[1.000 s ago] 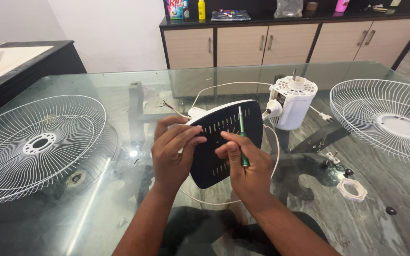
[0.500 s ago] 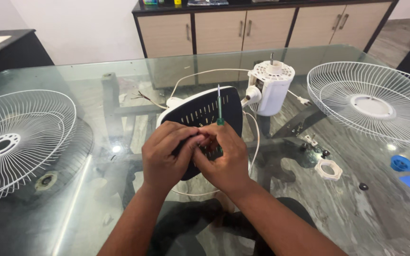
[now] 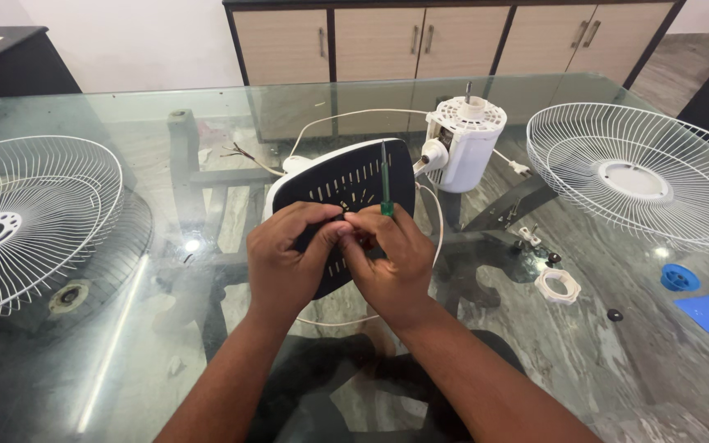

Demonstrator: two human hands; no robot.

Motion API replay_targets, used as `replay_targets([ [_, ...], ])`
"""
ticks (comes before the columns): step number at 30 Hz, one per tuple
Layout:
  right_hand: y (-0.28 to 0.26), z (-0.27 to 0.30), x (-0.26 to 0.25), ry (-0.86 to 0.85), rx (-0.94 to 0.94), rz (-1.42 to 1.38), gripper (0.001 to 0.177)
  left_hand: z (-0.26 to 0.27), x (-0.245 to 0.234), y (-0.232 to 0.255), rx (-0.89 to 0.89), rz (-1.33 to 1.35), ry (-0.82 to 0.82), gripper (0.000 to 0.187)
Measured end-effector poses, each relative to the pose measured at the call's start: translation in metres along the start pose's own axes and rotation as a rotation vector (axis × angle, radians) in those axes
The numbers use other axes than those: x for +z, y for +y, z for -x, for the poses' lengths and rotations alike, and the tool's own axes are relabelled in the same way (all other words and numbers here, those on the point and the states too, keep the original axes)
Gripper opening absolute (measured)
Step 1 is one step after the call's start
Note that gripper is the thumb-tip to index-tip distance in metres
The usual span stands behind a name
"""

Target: The person uses a screwdriver to remove screws from the back cover of a small electric fan. They then separate the cover from the fan body, exposing the internal wiring and switch.

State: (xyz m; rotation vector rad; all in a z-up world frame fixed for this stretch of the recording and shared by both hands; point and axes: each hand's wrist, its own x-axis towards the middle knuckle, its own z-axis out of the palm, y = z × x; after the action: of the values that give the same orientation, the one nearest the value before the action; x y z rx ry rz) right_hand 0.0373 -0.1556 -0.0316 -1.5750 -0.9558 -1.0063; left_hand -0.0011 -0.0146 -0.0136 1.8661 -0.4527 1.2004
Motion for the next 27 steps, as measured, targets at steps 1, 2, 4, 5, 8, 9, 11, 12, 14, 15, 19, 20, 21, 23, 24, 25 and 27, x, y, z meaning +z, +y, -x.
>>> replay_targets([
  [1, 0.0, -0.001, 0.0, 0.009, -0.009, -0.002, 0.025, 0.0, 0.0, 0.0, -0.032, 0.006, -0.008, 0.017],
  [2, -0.001, -0.001, 0.0, 0.017, -0.019, -0.004, 0.025, 0.0, 0.0, -0.001, -0.064, 0.013, -0.015, 0.016],
  [4, -0.002, 0.0, 0.0, 0.022, -0.024, 0.005, 0.024, 0.003, 0.0, -0.002, -0.115, 0.023, -0.012, 0.016],
  [5, -0.002, 0.001, 0.0, 0.02, -0.021, 0.015, 0.024, 0.003, 0.001, -0.004, -0.132, 0.026, -0.001, 0.016],
  [8, -0.002, -0.001, 0.0, 0.02, -0.015, 0.008, 0.022, 0.004, 0.001, -0.007, -0.194, 0.094, 0.02, 0.016],
  [9, -0.003, -0.001, 0.0, 0.019, -0.012, 0.001, 0.022, 0.005, 0.002, -0.007, -0.218, 0.127, 0.026, 0.016],
  [11, -0.004, -0.001, -0.001, 0.022, -0.009, 0.013, 0.021, 0.005, 0.003, -0.008, -0.259, 0.159, 0.015, 0.015],
  [12, -0.005, -0.001, -0.001, 0.027, -0.009, 0.016, 0.021, 0.004, 0.002, -0.009, -0.275, 0.172, 0.009, 0.014],
  [14, -0.005, -0.003, -0.001, 0.038, -0.028, 0.022, 0.02, 0.005, 0.002, -0.009, -0.274, 0.143, 0.014, 0.016],
  [15, -0.005, -0.004, -0.001, 0.045, -0.039, 0.024, 0.019, 0.004, 0.001, -0.01, -0.272, 0.128, 0.016, 0.017],
  [19, -0.006, 0.001, -0.002, 0.029, -0.013, -0.001, 0.019, 0.01, 0.001, -0.013, -0.28, 0.162, 0.011, 0.016],
  [20, -0.005, -0.001, -0.001, 0.031, -0.019, -0.002, 0.019, 0.009, 0.002, -0.014, -0.279, 0.177, 0.021, 0.016],
  [21, -0.004, -0.002, -0.001, 0.033, -0.025, -0.003, 0.019, 0.007, 0.003, -0.014, -0.277, 0.192, 0.031, 0.016],
  [23, -0.005, -0.003, -0.002, 0.017, -0.023, -0.006, 0.019, 0.008, 0.003, -0.015, -0.222, 0.122, 0.03, 0.017],
  [24, -0.005, -0.004, -0.002, 0.01, -0.022, -0.007, 0.018, 0.007, 0.002, -0.015, -0.193, 0.087, 0.028, 0.017],
  [25, -0.006, -0.004, -0.002, 0.007, -0.018, -0.013, 0.018, 0.007, 0.001, -0.015, -0.201, 0.07, 0.026, 0.017],
  [27, -0.006, -0.005, -0.003, 0.003, -0.016, -0.021, 0.018, 0.006, 0.001, -0.015, -0.209, 0.041, 0.023, 0.017],
])
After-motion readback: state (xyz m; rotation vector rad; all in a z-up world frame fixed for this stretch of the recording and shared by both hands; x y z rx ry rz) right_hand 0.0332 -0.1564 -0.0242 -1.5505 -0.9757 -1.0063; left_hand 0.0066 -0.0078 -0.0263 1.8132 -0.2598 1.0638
